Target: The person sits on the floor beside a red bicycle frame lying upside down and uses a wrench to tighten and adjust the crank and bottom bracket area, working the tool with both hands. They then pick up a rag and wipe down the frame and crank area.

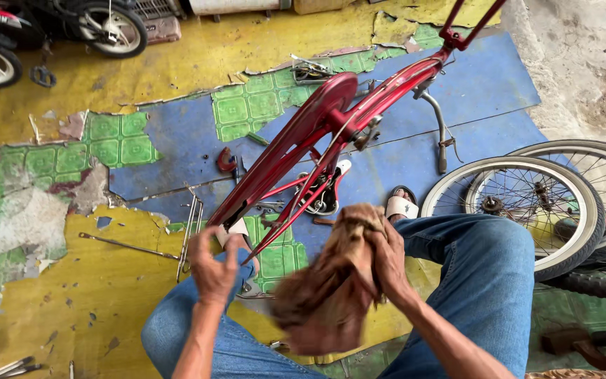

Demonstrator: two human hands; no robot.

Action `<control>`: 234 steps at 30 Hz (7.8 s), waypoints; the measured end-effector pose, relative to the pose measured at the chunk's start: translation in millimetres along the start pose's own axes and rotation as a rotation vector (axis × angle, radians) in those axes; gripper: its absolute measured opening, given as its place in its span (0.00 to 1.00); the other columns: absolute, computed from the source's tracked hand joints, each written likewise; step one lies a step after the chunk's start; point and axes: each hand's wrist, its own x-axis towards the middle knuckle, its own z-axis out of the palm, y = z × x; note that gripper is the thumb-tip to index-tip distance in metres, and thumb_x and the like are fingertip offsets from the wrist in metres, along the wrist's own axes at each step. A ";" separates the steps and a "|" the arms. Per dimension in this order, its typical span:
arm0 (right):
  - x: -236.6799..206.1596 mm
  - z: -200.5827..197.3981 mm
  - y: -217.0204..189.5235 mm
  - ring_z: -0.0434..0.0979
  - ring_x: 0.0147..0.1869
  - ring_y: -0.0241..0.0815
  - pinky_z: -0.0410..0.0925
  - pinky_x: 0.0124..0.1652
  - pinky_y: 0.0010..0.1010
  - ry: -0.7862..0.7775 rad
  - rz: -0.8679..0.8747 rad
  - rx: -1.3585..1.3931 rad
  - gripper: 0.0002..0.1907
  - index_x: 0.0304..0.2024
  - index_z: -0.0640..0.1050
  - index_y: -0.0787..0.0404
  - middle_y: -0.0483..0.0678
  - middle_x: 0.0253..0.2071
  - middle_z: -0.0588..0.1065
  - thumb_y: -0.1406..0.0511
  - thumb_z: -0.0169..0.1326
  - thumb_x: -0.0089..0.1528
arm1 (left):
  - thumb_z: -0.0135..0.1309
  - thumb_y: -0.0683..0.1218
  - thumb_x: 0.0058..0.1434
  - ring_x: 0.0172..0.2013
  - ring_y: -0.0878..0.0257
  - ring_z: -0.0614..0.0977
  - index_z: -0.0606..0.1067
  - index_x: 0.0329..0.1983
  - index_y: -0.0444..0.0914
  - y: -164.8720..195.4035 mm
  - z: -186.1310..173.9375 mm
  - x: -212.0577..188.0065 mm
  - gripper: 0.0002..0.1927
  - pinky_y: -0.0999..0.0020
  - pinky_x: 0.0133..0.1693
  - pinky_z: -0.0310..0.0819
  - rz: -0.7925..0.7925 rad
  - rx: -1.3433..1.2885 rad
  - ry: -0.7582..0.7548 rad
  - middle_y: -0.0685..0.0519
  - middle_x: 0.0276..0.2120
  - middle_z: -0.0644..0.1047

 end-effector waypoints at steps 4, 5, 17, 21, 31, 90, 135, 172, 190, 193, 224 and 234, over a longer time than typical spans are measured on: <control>25.5 17.3 37.4 0.81 0.50 0.45 0.74 0.49 0.34 -0.042 0.218 -0.319 0.21 0.58 0.79 0.61 0.53 0.51 0.82 0.59 0.47 0.67 | 0.57 0.63 0.62 0.41 0.46 0.79 0.74 0.48 0.29 36.4 42.6 -9.1 0.31 0.52 0.44 0.73 -0.022 -0.080 -0.111 0.37 0.40 0.78; 29.8 27.0 48.6 0.82 0.52 0.44 0.74 0.50 0.34 -0.109 0.315 -0.442 0.21 0.59 0.78 0.56 0.52 0.53 0.82 0.57 0.46 0.67 | 0.56 0.63 0.63 0.39 0.46 0.80 0.75 0.46 0.31 39.5 53.3 -6.8 0.30 0.53 0.43 0.73 -0.074 -0.096 -0.158 0.38 0.39 0.79; 150.4 121.6 127.8 0.70 0.58 0.67 0.62 0.56 0.55 -0.036 -0.289 -0.632 0.35 0.67 0.68 0.64 0.62 0.59 0.71 0.62 0.56 0.57 | 0.49 0.66 0.64 0.37 0.42 0.81 0.81 0.33 0.37 3.3 90.3 3.3 0.28 0.49 0.40 0.73 -0.096 0.161 -0.503 0.42 0.33 0.81; 123.5 155.8 146.6 0.71 0.60 0.63 0.60 0.60 0.55 -0.268 -0.631 -0.680 0.27 0.57 0.75 0.58 0.60 0.58 0.72 0.60 0.55 0.55 | 0.49 0.66 0.64 0.38 0.43 0.81 0.83 0.33 0.39 3.7 90.1 2.5 0.28 0.49 0.39 0.75 -0.071 0.121 -0.492 0.44 0.33 0.82; 163.0 113.5 135.2 0.72 0.57 0.57 0.63 0.59 0.48 -0.239 -0.178 -0.954 0.25 0.57 0.75 0.53 0.52 0.51 0.74 0.57 0.54 0.58 | 0.50 0.66 0.63 0.36 0.44 0.82 0.84 0.33 0.40 7.9 85.5 3.2 0.27 0.49 0.36 0.75 -0.111 0.165 -0.517 0.44 0.32 0.82; 130.5 80.4 93.0 0.78 0.49 0.47 0.71 0.53 0.37 0.166 0.210 0.455 0.20 0.55 0.76 0.62 0.53 0.48 0.78 0.75 0.48 0.61 | 0.44 0.69 0.65 0.39 0.41 0.81 0.83 0.36 0.39 12.8 87.9 3.8 0.32 0.47 0.40 0.73 -0.044 0.129 -0.460 0.43 0.35 0.81; 155.8 115.6 -83.7 0.80 0.35 0.52 0.74 0.29 0.45 -0.160 -0.721 -0.852 0.11 0.44 0.79 0.54 0.51 0.42 0.77 0.62 0.56 0.59 | 0.43 0.71 0.62 0.39 0.39 0.81 0.85 0.43 0.49 12.5 78.3 7.9 0.29 0.46 0.42 0.74 -0.167 0.175 -0.558 0.37 0.34 0.80; 64.5 -58.2 52.7 0.75 0.31 0.58 0.61 0.28 0.44 -0.271 -0.522 -0.454 0.06 0.24 0.71 0.59 0.53 0.26 0.72 0.67 0.56 0.49 | 0.55 0.43 0.66 0.41 0.44 0.81 0.80 0.42 0.35 128.7 80.1 148.1 0.07 0.51 0.49 0.72 0.436 0.431 -0.060 0.43 0.38 0.82; 88.0 -35.7 56.1 0.78 0.32 0.59 0.66 0.33 0.54 -0.490 -0.386 -0.633 0.09 0.39 0.77 0.57 0.56 0.31 0.77 0.64 0.54 0.56 | 0.55 0.36 0.62 0.33 0.43 0.82 0.76 0.36 0.31 126.0 87.7 148.9 0.02 0.52 0.39 0.77 0.627 0.638 -0.107 0.40 0.30 0.80; 87.9 -32.6 65.7 0.79 0.32 0.59 0.66 0.32 0.53 -0.428 -0.430 -0.571 0.09 0.39 0.78 0.56 0.56 0.31 0.77 0.64 0.52 0.57 | 0.54 0.36 0.62 0.33 0.43 0.82 0.76 0.37 0.31 125.2 88.4 148.0 0.02 0.52 0.40 0.77 0.616 0.623 -0.098 0.40 0.30 0.80; 86.8 -43.1 66.0 0.78 0.30 0.59 0.63 0.29 0.54 -0.464 -0.389 -0.709 0.07 0.36 0.78 0.56 0.55 0.27 0.77 0.63 0.54 0.57 | 0.66 0.46 0.57 0.30 0.56 0.86 0.83 0.43 0.33 130.7 70.2 172.1 0.14 0.63 0.36 0.79 0.103 0.460 -0.351 0.43 0.31 0.84; 87.9 -46.5 62.5 0.77 0.29 0.58 0.65 0.28 0.52 -0.498 -0.419 -0.656 0.10 0.39 0.76 0.57 0.55 0.26 0.76 0.65 0.55 0.54 | 0.64 0.44 0.59 0.28 0.58 0.86 0.82 0.44 0.34 131.9 70.4 173.5 0.13 0.65 0.32 0.81 0.102 0.477 -0.419 0.47 0.30 0.84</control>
